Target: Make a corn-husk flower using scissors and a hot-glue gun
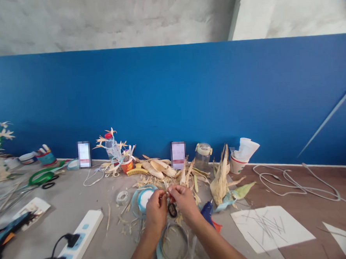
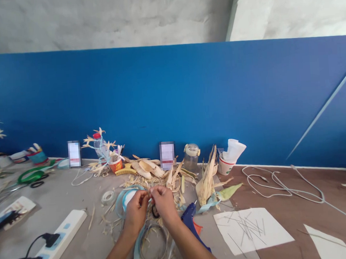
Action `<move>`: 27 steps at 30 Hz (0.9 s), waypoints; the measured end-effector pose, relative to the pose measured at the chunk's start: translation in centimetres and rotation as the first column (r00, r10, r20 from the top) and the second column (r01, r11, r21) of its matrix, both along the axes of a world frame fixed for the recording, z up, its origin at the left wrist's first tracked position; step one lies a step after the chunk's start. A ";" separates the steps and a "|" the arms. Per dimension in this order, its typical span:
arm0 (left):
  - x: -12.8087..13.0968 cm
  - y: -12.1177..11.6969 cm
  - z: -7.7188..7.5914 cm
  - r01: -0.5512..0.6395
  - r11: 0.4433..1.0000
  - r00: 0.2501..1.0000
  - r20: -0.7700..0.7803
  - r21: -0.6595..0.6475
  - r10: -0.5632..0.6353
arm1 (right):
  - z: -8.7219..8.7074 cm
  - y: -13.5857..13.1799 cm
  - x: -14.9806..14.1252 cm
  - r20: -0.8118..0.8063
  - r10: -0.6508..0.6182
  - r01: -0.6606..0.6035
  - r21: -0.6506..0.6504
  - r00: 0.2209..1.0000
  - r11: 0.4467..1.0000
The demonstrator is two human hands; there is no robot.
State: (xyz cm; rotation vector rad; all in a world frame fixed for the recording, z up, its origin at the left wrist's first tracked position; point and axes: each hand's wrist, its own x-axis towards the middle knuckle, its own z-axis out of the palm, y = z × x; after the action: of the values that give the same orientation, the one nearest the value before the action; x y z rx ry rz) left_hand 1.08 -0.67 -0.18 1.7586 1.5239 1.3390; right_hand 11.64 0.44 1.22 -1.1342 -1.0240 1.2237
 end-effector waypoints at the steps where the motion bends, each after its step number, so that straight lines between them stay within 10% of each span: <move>1: 0.0 0.0 0.0 -0.006 1.000 1.000 -0.011 0.000 0.006 | 0.0 0.0 0.0 -0.018 0.006 -0.006 -0.003 1.000 1.000; 27: -0.2 -0.2 -0.2 -0.034 0.999 0.995 -0.091 0.038 0.038 | 0.2 -0.6 -0.4 -0.008 -0.012 0.013 0.042 1.000 0.999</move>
State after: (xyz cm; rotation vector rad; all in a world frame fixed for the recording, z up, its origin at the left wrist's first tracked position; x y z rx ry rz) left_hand 0.87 -0.86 -0.36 1.8464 1.5967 1.3274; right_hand 11.21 -0.16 1.41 -1.1013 -1.0307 1.1910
